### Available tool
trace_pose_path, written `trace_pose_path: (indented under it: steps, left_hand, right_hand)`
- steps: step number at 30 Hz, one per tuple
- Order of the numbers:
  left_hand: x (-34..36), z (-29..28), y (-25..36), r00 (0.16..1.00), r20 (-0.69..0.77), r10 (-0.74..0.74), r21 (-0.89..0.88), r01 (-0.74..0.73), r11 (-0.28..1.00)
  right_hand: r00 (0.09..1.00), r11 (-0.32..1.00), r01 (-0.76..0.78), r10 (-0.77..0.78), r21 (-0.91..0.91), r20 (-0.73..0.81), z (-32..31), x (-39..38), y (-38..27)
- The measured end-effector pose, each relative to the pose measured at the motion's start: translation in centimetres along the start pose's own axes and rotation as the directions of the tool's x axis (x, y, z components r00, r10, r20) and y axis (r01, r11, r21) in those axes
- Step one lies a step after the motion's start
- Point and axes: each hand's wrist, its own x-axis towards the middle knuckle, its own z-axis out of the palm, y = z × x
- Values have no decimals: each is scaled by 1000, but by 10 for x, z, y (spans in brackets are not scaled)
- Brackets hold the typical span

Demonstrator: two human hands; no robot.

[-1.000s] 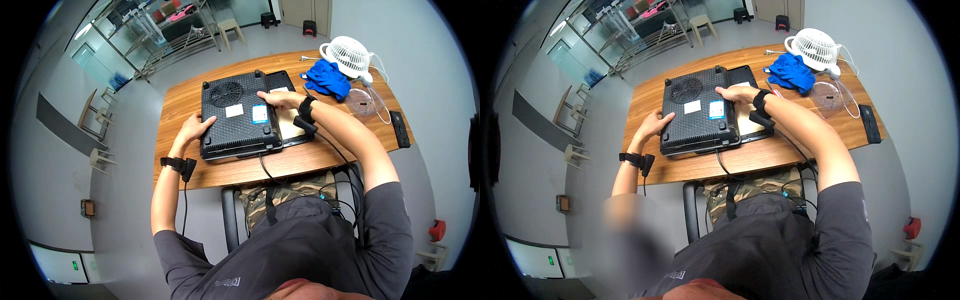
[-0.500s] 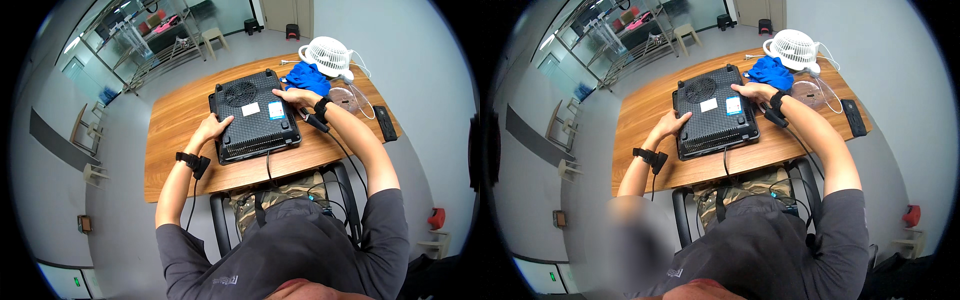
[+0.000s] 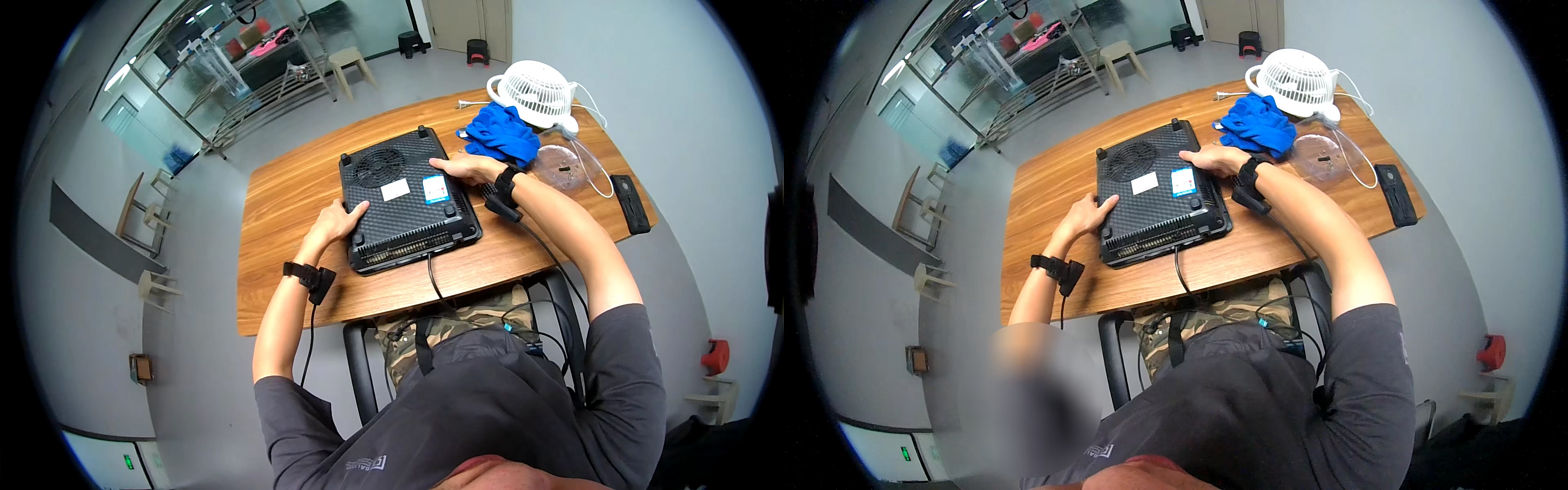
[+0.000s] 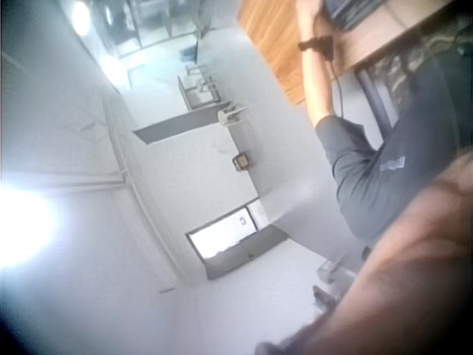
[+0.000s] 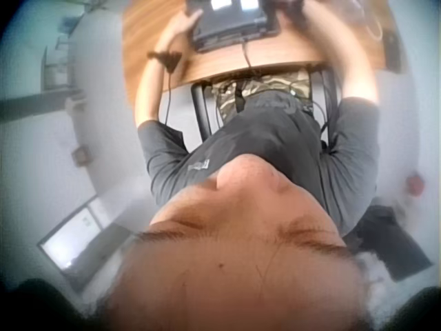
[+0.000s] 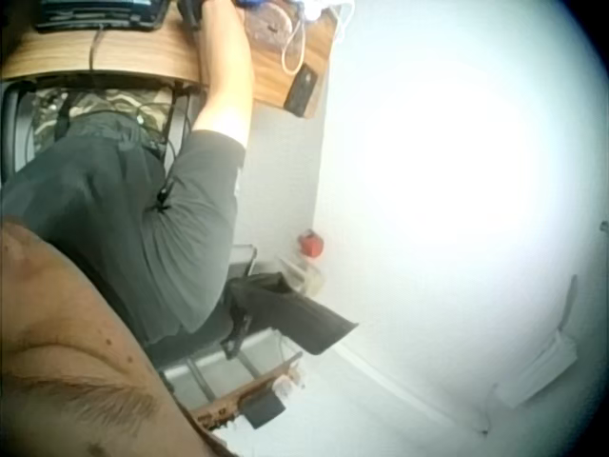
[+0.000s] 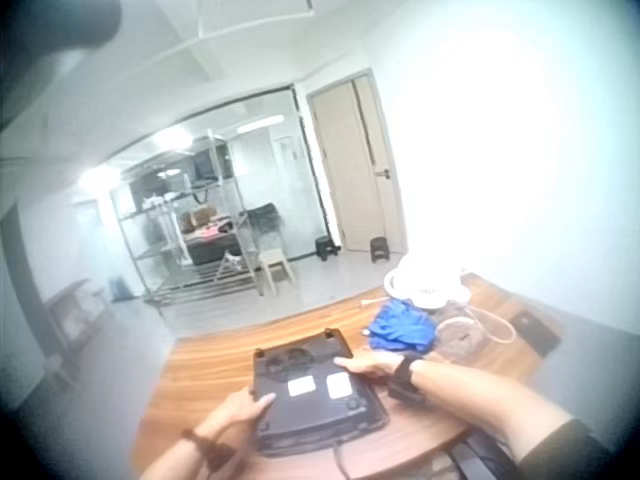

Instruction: The person uses a screwdriver to tighten screws on the internal components of a disassembled electronic device. They then flip the device over and continue tightening screws on the bottom casing.

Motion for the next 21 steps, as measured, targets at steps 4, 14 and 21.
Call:
trace_pose_path:
  steps: [4, 14, 21]
  left_hand:
    - [3, 1, -2, 1000, 11, -13, 4, 13, 1000]
    - [0, 4, 15, 999, -33, -36, 169, 41, 985]
    - [-12, -4, 33, 1000, -23, -5, 387, 14, 922]
  right_hand:
    - [997, 998, -25, 20, -64, -71, 3, 8, -3]
    - [997, 996, -35, 28, -85, -77, 4, 13, -5]
    - [994, 988, -79, 69, -129, -80, 2, -12, -20]
